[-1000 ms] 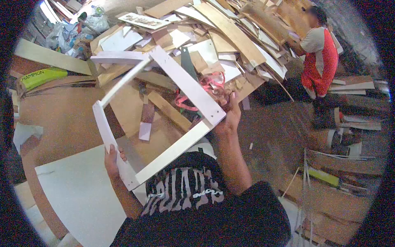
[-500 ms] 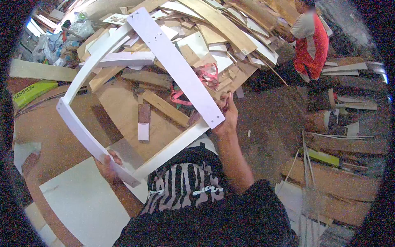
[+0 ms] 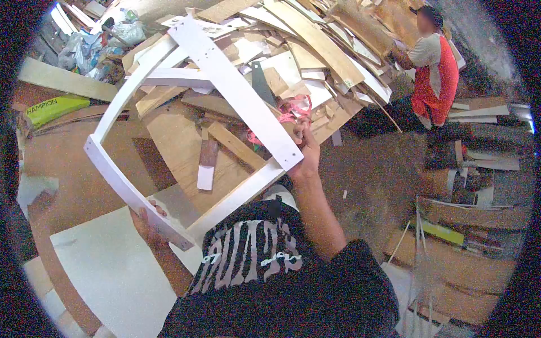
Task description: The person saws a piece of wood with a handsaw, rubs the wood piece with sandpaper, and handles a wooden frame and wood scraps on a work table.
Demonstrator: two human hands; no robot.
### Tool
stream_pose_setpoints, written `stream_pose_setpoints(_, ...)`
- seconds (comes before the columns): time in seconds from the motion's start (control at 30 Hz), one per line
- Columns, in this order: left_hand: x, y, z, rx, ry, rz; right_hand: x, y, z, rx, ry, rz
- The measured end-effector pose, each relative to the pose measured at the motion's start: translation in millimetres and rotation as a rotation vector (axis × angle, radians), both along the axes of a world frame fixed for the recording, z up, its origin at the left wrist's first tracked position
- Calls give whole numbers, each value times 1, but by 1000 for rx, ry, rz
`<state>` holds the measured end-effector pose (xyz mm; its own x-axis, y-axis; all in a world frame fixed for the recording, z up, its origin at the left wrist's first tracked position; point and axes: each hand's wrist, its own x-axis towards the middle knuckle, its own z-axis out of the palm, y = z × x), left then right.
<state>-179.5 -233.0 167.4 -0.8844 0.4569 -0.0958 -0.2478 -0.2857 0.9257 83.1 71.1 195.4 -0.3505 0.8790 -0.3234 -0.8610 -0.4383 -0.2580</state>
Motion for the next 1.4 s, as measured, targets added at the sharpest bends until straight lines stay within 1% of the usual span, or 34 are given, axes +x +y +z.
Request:
stream_pose_setpoints(0.07, 4, 0, -4, 14, 14, 28, -9, 6, 3, 122, -146, 4)
stream_pose_setpoints(0.13, 14, 2, -7, -177, 120, 107, -8, 14, -7, 132, -159, 26)
stream_pose_setpoints(0.17, 19, 3, -6, -176, 133, 128, -6, 18, -13, 132, -185, 39)
stream_pose_setpoints(0.2, 24, 3, -5, -188, 147, 184, -5, 19, -19, 281, -61, 101)
stream_pose_setpoints(0.23, 28, 2, -3, -201, 159, 243, -5, 22, -22, 282, -43, 126)
stream_pose_setpoints(0.3, 31, 3, -1, -170, 163, 298, -11, 29, -27, 236, -369, 44)
stream_pose_setpoints(0.33, 33, 5, 1, -182, 161, 319, -17, 25, -9, 204, -478, 93)
stream_pose_setpoints(0.4, 34, 9, 2, -207, 153, 347, -19, 31, -4, 186, -477, 158)
stream_pose_setpoints(0.43, 37, 15, 11, -213, 172, 376, -17, 38, -4, 153, -492, 198)
stream_pose_setpoints(0.5, 52, 29, 24, -250, 189, 315, -8, 61, -26, 291, -466, 343)
stream_pose_setpoints(0.53, 58, 35, 27, -252, 205, 316, -11, 60, -12, 246, -560, 271)
stream_pose_setpoints(0.6, 71, 46, 30, -281, 210, 341, -4, 85, -40, 264, -631, 245)
stream_pose_setpoints(0.63, 76, 50, 31, -306, 200, 343, -4, 92, -43, 261, -677, 225)
stream_pose_setpoints(0.77, 95, 68, 41, -350, 232, 364, 8, 112, -56, 243, -695, 263)
stream_pose_setpoints(0.87, 104, 73, 38, -358, 212, 340, 18, 125, -77, 270, -630, 337)
stream_pose_setpoints(0.93, 111, 78, 36, -385, 225, 354, 16, 130, -91, 309, -707, 277)
stream_pose_setpoints(0.97, 114, 81, 37, -412, 230, 358, 10, 129, -81, 302, -690, 293)
stream_pose_setpoints(1.03, 120, 88, 41, -404, 221, 389, 18, 127, -59, 189, -637, 377)
stream_pose_setpoints(1.1, 128, 93, 38, -440, 244, 387, 20, 134, -68, 150, -691, 360)
stream_pose_setpoints(1.17, 130, 96, 29, -437, 237, 375, 25, 142, -90, 256, -776, 349)
stream_pose_setpoints(1.27, 129, 98, 29, -440, 194, 367, 23, 145, -86, 186, -799, 401)
stream_pose_setpoints(1.4, 117, 92, 27, -402, 142, 365, 12, 139, -81, 239, -811, 365)
